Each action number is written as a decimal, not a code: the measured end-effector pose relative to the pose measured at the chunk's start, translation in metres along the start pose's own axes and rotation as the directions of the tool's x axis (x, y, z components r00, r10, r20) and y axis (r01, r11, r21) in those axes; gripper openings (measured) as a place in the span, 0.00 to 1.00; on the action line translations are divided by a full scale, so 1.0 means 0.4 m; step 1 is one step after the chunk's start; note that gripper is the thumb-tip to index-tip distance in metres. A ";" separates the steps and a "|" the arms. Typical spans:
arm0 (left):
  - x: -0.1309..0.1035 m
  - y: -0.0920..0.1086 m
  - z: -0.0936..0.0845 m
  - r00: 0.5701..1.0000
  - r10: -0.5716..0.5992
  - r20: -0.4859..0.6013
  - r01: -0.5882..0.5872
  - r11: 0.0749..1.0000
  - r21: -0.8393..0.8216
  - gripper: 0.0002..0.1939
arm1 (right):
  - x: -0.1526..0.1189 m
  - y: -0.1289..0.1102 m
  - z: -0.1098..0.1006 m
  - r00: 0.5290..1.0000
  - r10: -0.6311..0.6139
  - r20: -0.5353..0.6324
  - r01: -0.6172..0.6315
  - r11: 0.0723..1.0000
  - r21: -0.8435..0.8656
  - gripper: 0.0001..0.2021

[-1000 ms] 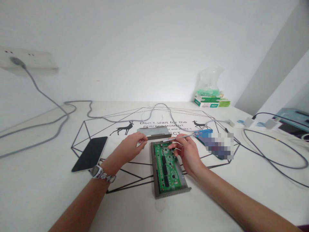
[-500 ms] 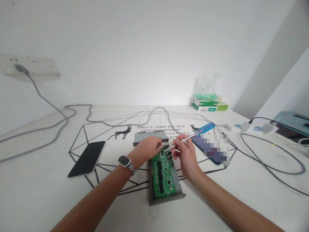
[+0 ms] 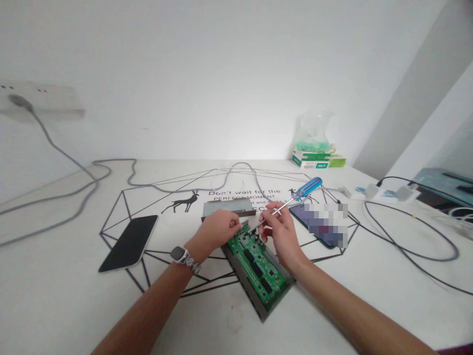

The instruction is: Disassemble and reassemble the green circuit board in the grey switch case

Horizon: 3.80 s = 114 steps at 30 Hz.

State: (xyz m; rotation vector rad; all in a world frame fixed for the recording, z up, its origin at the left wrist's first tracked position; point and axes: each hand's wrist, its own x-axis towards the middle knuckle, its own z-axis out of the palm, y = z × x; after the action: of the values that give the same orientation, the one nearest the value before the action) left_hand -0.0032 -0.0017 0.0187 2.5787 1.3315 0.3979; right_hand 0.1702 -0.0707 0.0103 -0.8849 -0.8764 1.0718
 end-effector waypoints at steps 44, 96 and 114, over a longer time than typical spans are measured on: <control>-0.026 -0.020 0.006 0.981 -0.025 -0.194 -0.079 0.856 -0.512 0.13 | 0.156 -0.042 0.091 0.788 -0.129 0.603 0.573 0.513 -0.639 0.09; -0.031 -0.019 0.011 0.973 -0.041 -0.226 -0.063 0.898 -0.436 0.09 | 0.140 -0.072 0.125 0.762 -0.551 0.341 0.532 0.233 -0.814 0.11; -0.031 -0.028 0.017 0.971 -0.037 -0.236 -0.068 0.904 -0.422 0.10 | 0.123 -0.091 0.135 0.782 -0.532 0.323 0.473 0.171 -0.864 0.15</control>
State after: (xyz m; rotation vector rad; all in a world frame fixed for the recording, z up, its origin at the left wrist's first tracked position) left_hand -0.0164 -0.0060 0.0072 2.2230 1.1327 0.9189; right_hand 0.1455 -0.0230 0.0717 -1.3799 -1.6527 -0.2096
